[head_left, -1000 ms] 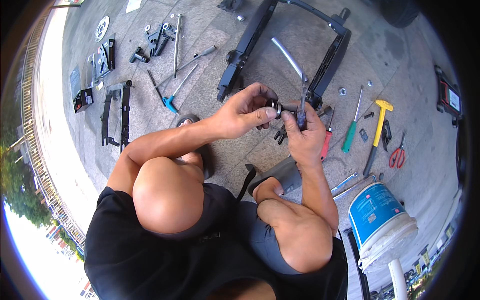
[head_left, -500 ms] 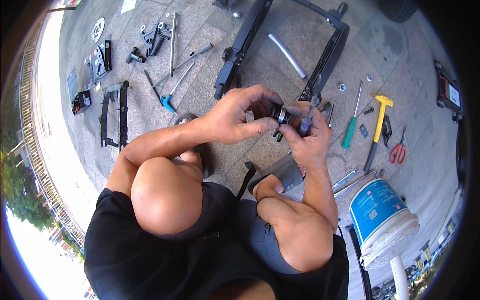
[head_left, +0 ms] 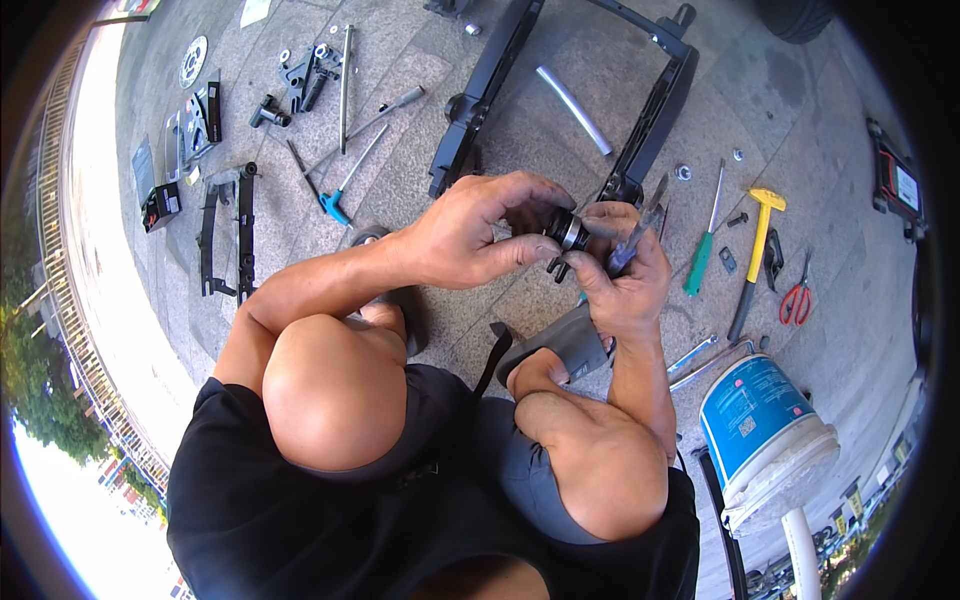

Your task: The person sits on the ground and works on a vehicle suspension component. They use a screwdriver to remove a small part, then use a hammer and punch to drive out a pin. They continue to disassemble the component using various tools.

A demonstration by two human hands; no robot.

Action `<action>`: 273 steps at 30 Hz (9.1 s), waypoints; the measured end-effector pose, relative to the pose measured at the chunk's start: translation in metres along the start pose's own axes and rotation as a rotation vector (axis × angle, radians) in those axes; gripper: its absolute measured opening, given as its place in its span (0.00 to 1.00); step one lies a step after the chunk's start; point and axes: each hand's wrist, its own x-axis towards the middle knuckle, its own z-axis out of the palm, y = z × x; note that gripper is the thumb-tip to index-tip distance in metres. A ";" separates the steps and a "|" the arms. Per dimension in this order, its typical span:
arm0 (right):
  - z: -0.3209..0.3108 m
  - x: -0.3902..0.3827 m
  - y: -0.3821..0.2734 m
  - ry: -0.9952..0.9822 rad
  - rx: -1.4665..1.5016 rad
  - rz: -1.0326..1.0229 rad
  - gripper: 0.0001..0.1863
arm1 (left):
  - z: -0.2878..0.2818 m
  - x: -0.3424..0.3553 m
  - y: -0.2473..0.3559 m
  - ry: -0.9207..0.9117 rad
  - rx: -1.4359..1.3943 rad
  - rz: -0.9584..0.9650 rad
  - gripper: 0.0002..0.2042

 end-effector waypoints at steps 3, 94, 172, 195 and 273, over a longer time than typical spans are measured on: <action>0.000 0.001 -0.001 -0.001 -0.072 -0.046 0.18 | 0.001 0.000 -0.001 0.008 0.001 0.001 0.22; 0.038 0.008 -0.029 -0.352 -0.330 0.111 0.28 | 0.000 -0.004 -0.024 0.738 -0.719 -0.477 0.18; 0.045 0.011 0.014 -0.102 0.560 0.449 0.20 | -0.011 -0.019 -0.020 0.248 0.095 0.123 0.19; 0.043 0.008 0.004 -0.016 0.408 0.377 0.19 | -0.011 -0.020 -0.034 0.200 -0.070 0.129 0.21; 0.052 0.010 0.010 -0.105 0.371 0.369 0.14 | -0.004 -0.023 -0.037 0.242 0.051 0.069 0.12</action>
